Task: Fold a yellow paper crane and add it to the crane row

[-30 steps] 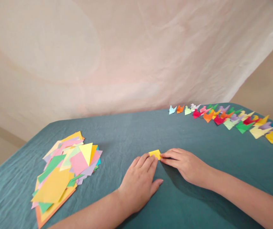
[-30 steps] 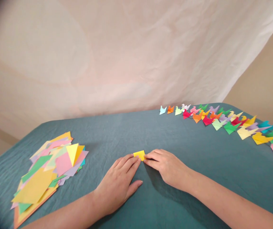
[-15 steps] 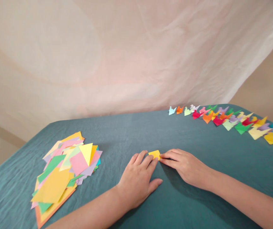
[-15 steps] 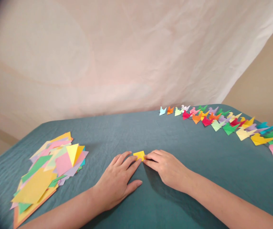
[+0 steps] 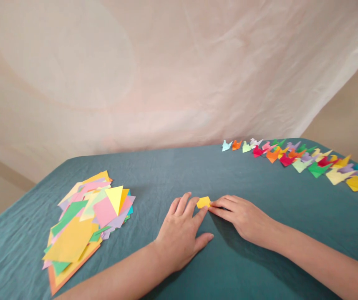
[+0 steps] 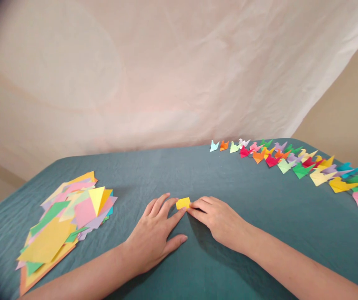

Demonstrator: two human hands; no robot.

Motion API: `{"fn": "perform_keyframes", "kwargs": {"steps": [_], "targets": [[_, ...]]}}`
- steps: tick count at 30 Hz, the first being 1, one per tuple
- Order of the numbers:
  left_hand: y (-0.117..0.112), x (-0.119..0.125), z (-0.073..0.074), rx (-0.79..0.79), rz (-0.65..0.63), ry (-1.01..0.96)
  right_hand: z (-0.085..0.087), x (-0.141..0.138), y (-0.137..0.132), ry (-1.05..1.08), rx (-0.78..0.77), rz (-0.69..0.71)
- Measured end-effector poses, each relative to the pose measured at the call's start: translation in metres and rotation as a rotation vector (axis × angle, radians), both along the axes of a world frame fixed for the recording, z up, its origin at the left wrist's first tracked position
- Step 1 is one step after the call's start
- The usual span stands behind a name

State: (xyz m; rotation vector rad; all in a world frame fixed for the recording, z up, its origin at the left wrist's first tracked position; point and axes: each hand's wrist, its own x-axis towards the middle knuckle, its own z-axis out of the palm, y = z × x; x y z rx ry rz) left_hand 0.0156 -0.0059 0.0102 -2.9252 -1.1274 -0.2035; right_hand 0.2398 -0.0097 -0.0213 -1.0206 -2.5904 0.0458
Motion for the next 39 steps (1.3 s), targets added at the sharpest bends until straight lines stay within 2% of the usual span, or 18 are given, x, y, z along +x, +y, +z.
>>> {"fn": "perform_keyframes", "kwargs": {"steps": [10, 31, 39], "targets": [[0.001, -0.001, 0.004, 0.025, -0.001, -0.010, -0.003, 0.000, 0.001, -0.013, 0.051, 0.014], [0.013, -0.014, 0.013, 0.042, -0.019, 0.039, -0.002, 0.000, 0.002, -0.053, 0.048, 0.020], [0.015, -0.009, 0.008, 0.080, -0.043, 0.048, -0.004, -0.002, 0.003, -0.067, 0.039, 0.005]]}}
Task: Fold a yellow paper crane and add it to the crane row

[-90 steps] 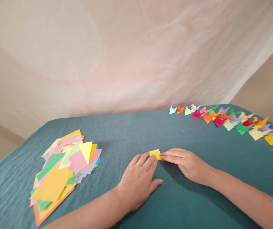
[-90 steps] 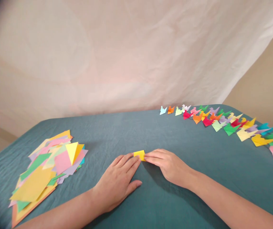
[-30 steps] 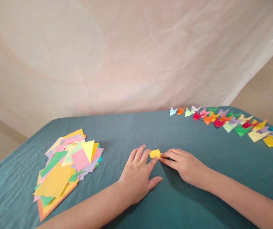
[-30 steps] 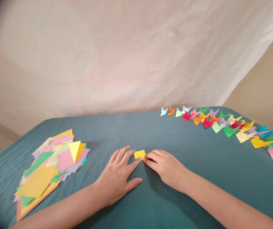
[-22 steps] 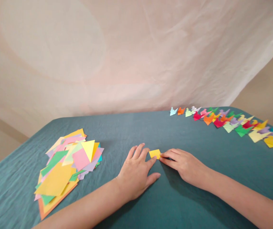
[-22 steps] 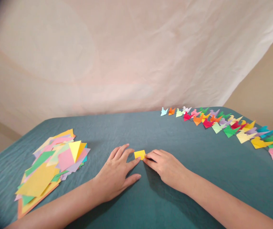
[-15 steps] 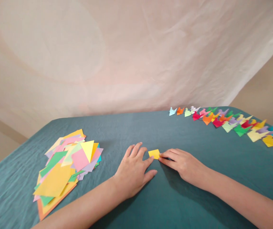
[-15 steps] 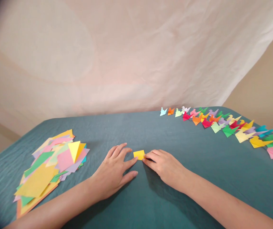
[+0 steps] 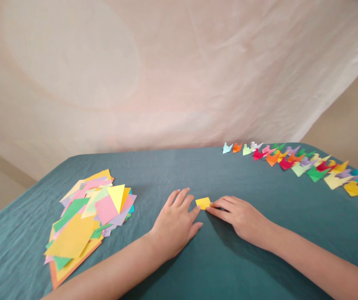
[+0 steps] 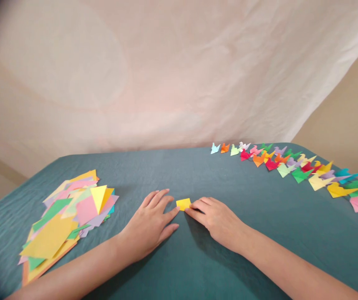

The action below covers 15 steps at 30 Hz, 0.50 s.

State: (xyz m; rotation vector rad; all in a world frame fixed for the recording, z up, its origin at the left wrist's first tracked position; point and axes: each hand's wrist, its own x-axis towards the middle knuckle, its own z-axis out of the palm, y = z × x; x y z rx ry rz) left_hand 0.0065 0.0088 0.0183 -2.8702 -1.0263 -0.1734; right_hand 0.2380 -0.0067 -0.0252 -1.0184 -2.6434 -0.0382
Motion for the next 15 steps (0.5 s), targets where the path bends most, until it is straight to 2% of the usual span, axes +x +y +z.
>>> {"fn": "perform_keyframes", "kwargs": {"steps": [6, 15], "targets": [[0.0015, 0.0038, -0.0064, 0.043, -0.057, 0.010, 0.0052, -0.0068, 0.0019, -0.078, -0.011, -0.015], [0.0014, 0.0041, -0.0060, 0.051, -0.045, -0.006, 0.0030, -0.0006, 0.0020, -0.001, -0.033, 0.011]]}}
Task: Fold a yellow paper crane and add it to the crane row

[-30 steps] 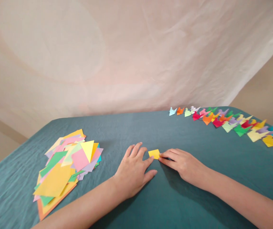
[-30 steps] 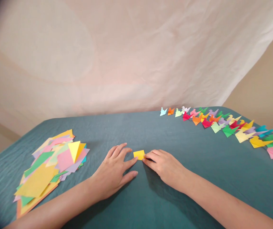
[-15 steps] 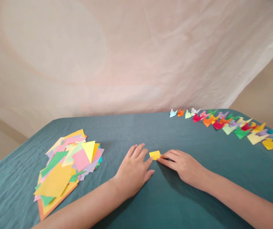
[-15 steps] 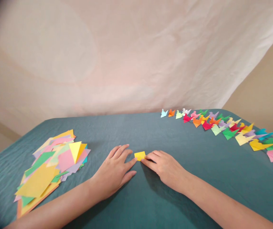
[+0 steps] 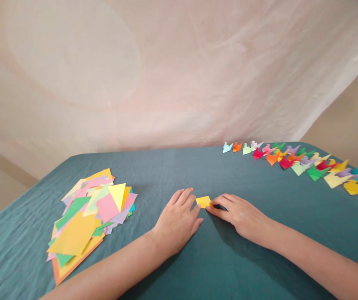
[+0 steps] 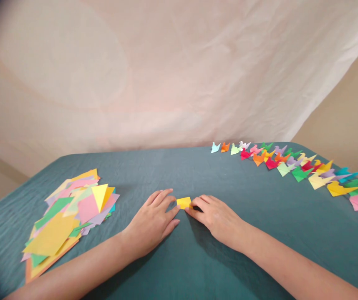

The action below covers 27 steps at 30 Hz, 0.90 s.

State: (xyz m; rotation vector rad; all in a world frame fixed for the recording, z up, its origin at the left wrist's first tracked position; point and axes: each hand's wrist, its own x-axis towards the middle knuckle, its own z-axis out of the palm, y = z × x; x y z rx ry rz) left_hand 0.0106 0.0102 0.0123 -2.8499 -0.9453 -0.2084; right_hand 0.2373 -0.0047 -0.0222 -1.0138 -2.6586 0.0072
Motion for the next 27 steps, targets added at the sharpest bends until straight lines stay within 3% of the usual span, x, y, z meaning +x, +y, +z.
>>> {"fn": "perform_keyframes", "kwargs": {"steps": [17, 27], "targets": [[-0.002, -0.001, 0.001, -0.015, 0.004, 0.011, 0.008, 0.009, -0.002, 0.040, -0.124, -0.001], [0.003, 0.000, -0.012, -0.019, -0.123, -0.042, 0.005, 0.012, 0.000, 0.048, -0.139, -0.005]]}}
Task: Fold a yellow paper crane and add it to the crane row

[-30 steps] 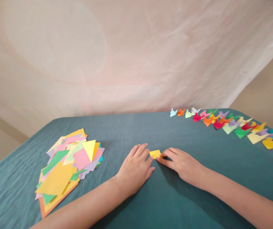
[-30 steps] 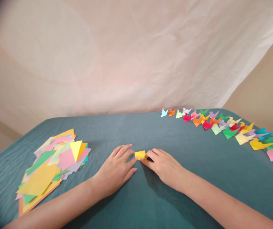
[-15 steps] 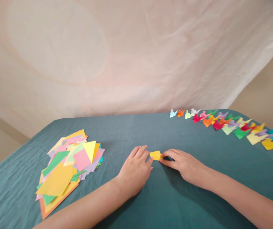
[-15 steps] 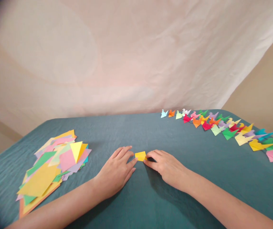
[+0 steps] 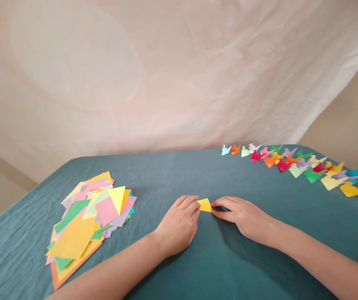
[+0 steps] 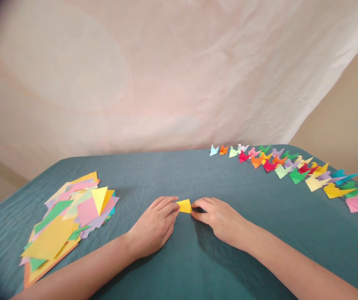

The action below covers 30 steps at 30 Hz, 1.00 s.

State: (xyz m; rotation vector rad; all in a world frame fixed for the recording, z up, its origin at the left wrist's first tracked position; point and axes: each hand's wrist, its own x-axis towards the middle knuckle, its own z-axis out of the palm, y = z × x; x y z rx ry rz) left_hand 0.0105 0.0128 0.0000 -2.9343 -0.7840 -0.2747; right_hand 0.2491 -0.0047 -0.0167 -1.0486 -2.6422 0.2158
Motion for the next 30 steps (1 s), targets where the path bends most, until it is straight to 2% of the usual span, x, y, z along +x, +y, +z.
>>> {"fn": "perform_keyframes", "kwargs": {"steps": [8, 14, 23, 30], "targets": [[0.0002, 0.0006, -0.0027, 0.011, -0.020, 0.000, 0.0019, -0.0016, -0.0018, 0.013, 0.053, 0.019], [-0.0002, 0.0025, -0.0014, 0.035, -0.010, 0.000, 0.0039, -0.0024, -0.0011, -0.064, 0.068, 0.036], [0.0052, -0.0004, 0.0011, -0.058, -0.010, -0.109, 0.0034, -0.0033, 0.0009, 0.004, 0.063, 0.047], [0.0047, 0.0030, 0.0016, -0.081, -0.010, -0.064, 0.0021, -0.0021, 0.0016, 0.002, 0.041, 0.055]]}}
